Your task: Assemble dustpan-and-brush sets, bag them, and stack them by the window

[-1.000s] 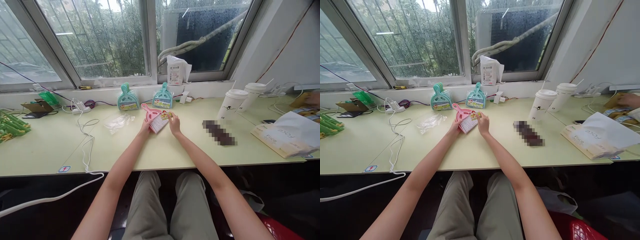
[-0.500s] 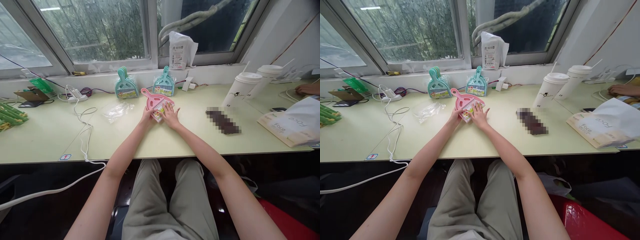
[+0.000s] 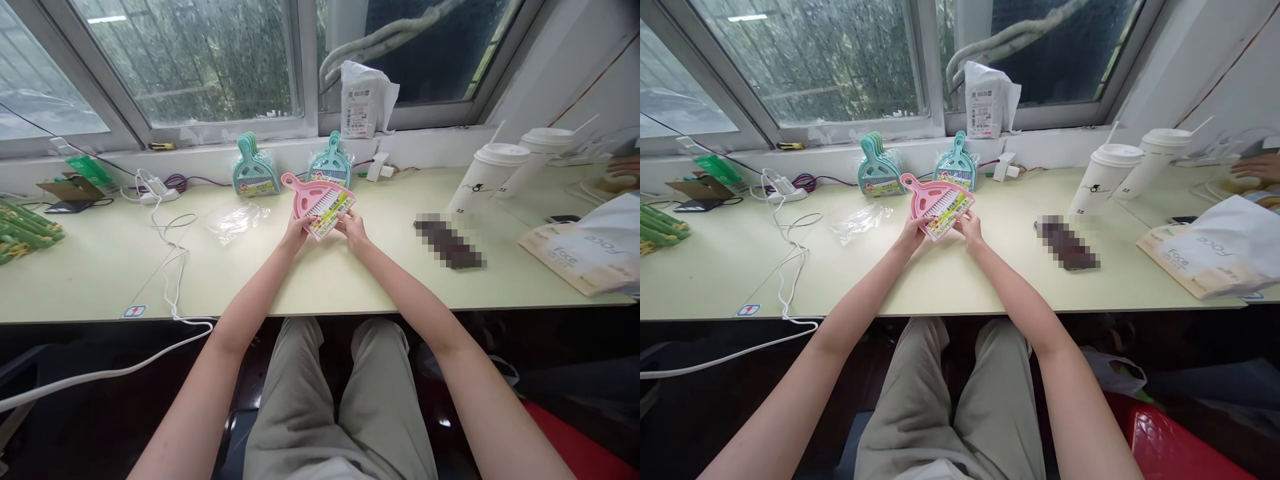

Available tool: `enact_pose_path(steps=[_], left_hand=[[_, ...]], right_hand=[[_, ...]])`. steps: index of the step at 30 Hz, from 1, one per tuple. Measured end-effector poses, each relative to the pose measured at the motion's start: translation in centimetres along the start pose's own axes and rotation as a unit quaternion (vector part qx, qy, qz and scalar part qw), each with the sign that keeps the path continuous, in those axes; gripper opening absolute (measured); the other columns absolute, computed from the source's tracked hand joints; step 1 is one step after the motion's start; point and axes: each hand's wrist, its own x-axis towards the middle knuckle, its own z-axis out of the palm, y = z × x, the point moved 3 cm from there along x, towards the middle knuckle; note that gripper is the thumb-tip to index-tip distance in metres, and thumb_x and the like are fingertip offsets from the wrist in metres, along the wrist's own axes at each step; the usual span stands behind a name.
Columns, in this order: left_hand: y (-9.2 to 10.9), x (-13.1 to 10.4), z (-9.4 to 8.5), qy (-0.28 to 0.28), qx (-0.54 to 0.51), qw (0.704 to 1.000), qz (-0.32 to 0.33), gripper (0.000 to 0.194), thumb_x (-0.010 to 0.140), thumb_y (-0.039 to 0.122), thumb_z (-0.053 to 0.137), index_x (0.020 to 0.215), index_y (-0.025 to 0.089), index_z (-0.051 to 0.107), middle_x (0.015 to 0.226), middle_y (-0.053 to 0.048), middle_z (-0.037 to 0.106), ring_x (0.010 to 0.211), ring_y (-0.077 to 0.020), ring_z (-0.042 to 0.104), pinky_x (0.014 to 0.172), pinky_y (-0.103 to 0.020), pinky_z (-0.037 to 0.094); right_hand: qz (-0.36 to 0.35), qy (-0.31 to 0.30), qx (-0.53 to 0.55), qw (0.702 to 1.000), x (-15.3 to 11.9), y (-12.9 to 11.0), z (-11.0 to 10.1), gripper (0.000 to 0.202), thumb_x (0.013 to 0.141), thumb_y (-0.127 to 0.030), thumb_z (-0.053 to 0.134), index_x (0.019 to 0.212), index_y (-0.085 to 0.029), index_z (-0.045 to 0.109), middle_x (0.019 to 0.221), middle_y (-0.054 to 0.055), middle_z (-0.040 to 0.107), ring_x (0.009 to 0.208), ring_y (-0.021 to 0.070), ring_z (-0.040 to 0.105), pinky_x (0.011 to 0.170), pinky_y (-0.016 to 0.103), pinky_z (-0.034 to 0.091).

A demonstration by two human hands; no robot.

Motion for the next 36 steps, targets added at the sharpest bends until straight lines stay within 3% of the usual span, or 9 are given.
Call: enact_pose_path(steps=[4, 15, 21, 24, 26, 28, 30, 32, 36], left_hand=[[-0.1, 0.3, -0.4, -0.010, 0.013, 1.000, -0.013, 0.069, 0.057, 0.009, 0.070, 0.123, 0.017, 0.052, 0.124, -0.012, 0.064, 0.122, -0.0327, 0.057, 0.104, -0.049, 0.046], [-0.1, 0.2, -0.3, -0.001, 0.023, 1.000, -0.006, 0.065, 0.059, 0.012, 0.070, 0.122, 0.017, 0.053, 0.126, -0.012, 0.063, 0.121, -0.0321, 0.057, 0.104, -0.049, 0.045], [1.1, 1.1, -1.4, -0.010, 0.159, 0.987, -0.007, 0.052, 0.081, 0.039, 0.062, 0.128, 0.020, 0.051, 0.127, -0.010, 0.062, 0.119, -0.0276, 0.058, 0.100, -0.044, 0.047], [3.6, 1.4, -4.8, 0.066, 0.357, 0.931, 0.026, 0.044, 0.095, 0.043, 0.036, 0.128, 0.020, 0.055, 0.134, -0.010, 0.058, 0.130, -0.0253, 0.049, 0.107, -0.043, 0.040], [5.4, 1.0, -7.7, 0.186, 0.536, 0.821, 0.056, 0.045, 0.092, 0.032, 0.046, 0.135, 0.020, 0.050, 0.145, -0.010, 0.049, 0.141, -0.0252, 0.034, 0.115, -0.044, 0.028], [6.0, 0.5, -9.9, 0.224, 0.664, 0.714, 0.007, 0.055, 0.085, 0.022, 0.053, 0.140, 0.018, 0.047, 0.147, -0.012, 0.046, 0.144, -0.0287, 0.028, 0.116, -0.049, 0.021], [5.6, 0.3, -10.6, 0.161, 0.723, 0.670, -0.050, 0.049, 0.084, 0.017, 0.049, 0.133, 0.018, 0.056, 0.138, -0.013, 0.055, 0.136, -0.0297, 0.042, 0.113, -0.047, 0.028], [4.9, 0.4, -9.5, 0.060, 0.740, 0.668, -0.047, 0.042, 0.082, 0.013, 0.047, 0.116, 0.022, 0.070, 0.124, -0.010, 0.066, 0.123, -0.0267, 0.055, 0.111, -0.043, 0.031], [4.1, 0.2, -5.6, -0.103, 0.728, 0.676, 0.034, 0.042, 0.067, 0.003, 0.047, 0.081, 0.028, 0.078, 0.094, 0.000, 0.075, 0.102, -0.0219, 0.062, 0.119, -0.052, 0.005]], right_hand=[[0.030, -0.007, 0.051, 0.998, -0.4, -0.1, 0.3, 0.021, 0.081, -0.022, 0.068, 0.099, -0.021, 0.056, 0.091, 0.000, 0.074, 0.074, 0.0146, 0.072, 0.085, 0.038, 0.060], [0.016, -0.066, 0.060, 0.996, -0.9, -0.6, 0.9, 0.025, 0.080, -0.025, 0.071, 0.101, -0.023, 0.057, 0.102, 0.002, 0.073, 0.088, 0.0155, 0.073, 0.086, 0.032, 0.060], [-0.002, -0.030, 0.070, 0.997, -0.6, -0.6, 0.1, 0.023, 0.074, -0.011, 0.072, 0.092, -0.019, 0.060, 0.089, 0.002, 0.074, 0.080, 0.0162, 0.073, 0.087, 0.037, 0.060], [-0.022, -0.031, 0.086, 0.996, -0.5, -1.2, -0.3, 0.023, 0.073, -0.011, 0.073, 0.090, -0.019, 0.061, 0.088, 0.001, 0.074, 0.080, 0.0155, 0.072, 0.087, 0.036, 0.060], [-0.026, -0.026, 0.093, 0.995, -0.6, -1.5, -0.7, 0.023, 0.072, -0.011, 0.073, 0.090, -0.019, 0.061, 0.088, 0.001, 0.074, 0.079, 0.0152, 0.072, 0.086, 0.036, 0.061], [-0.024, -0.018, 0.091, 0.995, -0.6, -1.6, -0.9, 0.023, 0.072, -0.009, 0.072, 0.090, -0.019, 0.061, 0.087, 0.001, 0.074, 0.079, 0.0152, 0.072, 0.085, 0.036, 0.061], [-0.018, -0.003, 0.086, 0.996, -0.6, -1.6, -1.2, 0.023, 0.072, -0.007, 0.069, 0.089, -0.019, 0.061, 0.086, 0.001, 0.074, 0.077, 0.0149, 0.072, 0.084, 0.035, 0.062], [-0.010, 0.015, 0.084, 0.996, -0.6, -1.6, -1.5, 0.022, 0.073, -0.004, 0.066, 0.089, -0.018, 0.061, 0.085, 0.001, 0.074, 0.075, 0.0145, 0.072, 0.081, 0.034, 0.062], [0.000, 0.049, 0.089, 0.995, -0.2, -1.8, -2.4, 0.022, 0.074, -0.002, 0.063, 0.090, -0.017, 0.061, 0.084, 0.001, 0.073, 0.072, 0.0136, 0.072, 0.078, 0.032, 0.063]])
